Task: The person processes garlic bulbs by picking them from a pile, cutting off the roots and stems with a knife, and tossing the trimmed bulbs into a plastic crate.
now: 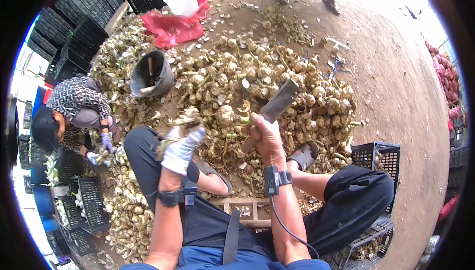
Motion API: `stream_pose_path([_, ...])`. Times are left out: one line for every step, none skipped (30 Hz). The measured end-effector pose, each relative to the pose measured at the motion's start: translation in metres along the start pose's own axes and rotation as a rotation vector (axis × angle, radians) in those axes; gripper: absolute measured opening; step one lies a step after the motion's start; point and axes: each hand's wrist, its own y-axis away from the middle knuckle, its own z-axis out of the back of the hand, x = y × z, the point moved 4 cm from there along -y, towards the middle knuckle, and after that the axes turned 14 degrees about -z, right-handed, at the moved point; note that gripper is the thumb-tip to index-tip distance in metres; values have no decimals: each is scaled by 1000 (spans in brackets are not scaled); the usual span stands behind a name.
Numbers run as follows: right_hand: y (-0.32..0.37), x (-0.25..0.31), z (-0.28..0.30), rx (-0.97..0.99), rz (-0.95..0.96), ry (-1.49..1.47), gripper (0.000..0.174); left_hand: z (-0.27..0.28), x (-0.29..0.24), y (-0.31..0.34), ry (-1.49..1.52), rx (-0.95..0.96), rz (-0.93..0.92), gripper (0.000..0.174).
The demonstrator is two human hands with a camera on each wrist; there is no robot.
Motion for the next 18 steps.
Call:
stream_pose_path([5,-3,-14,64,2,-104,20,-6,8,-1,28,56,-13,43])
stream_pose_path([10,-9,-27,120,-20,-194,20,-15,1,2,122,58,-12,47])
stream_pose_path([11,-20,-37,173,-62,-219,21,-23,-6,4,215,62,-12,50])
stream_pose_path([15,-27,-49,213,-96,-245,22,-27,-9,2,361,82,-38,57])
stream_pose_path([20,-33,-59,251,-131,-269,23,-27,-10,4,450,40,4,61])
stream_pose_path([25,-37,-67,253,-142,-259,26,-25,-16,7,492,25,-29,61])
stream_pose_path([32,-33,-76,194,-113,-152,29,-23,-24,9,537,11,-61,62])
stream_pose_path([37,-26,-80,133,-43,-16,29,-19,-25,11,525,-13,-93,60])
stream_pose_path([41,-19,-83,71,28,119,29,-15,-23,11,515,-37,-125,59])
stream_pose_path([44,-12,-84,3,101,273,28,-11,-20,11,506,-61,-156,58])
stream_pose_path([45,-3,-82,-67,173,428,28,-9,-19,10,458,-47,-177,58])
stream_pose_path([39,2,-75,-171,368,735,20,-6,-18,9,411,-34,-195,58])
stream_pose_path([43,11,-82,-175,540,904,20,-4,-14,8,365,-19,-211,58])
stream_pose_path([51,20,-91,-180,713,1072,21,-2,0,3,330,29,-198,41])
stream_pose_path([62,28,-101,-185,886,1237,22,-4,15,0,597,103,-111,39])
stream_pose_path([73,34,-112,-139,907,1285,23,-8,24,-4,860,175,-19,36])
stream_pose_path([78,36,-118,-123,916,1335,22,-8,16,-6,459,284,-86,34])
stream_pose_path([82,36,-123,-107,924,1384,22,-8,7,-7,-51,403,-181,33])
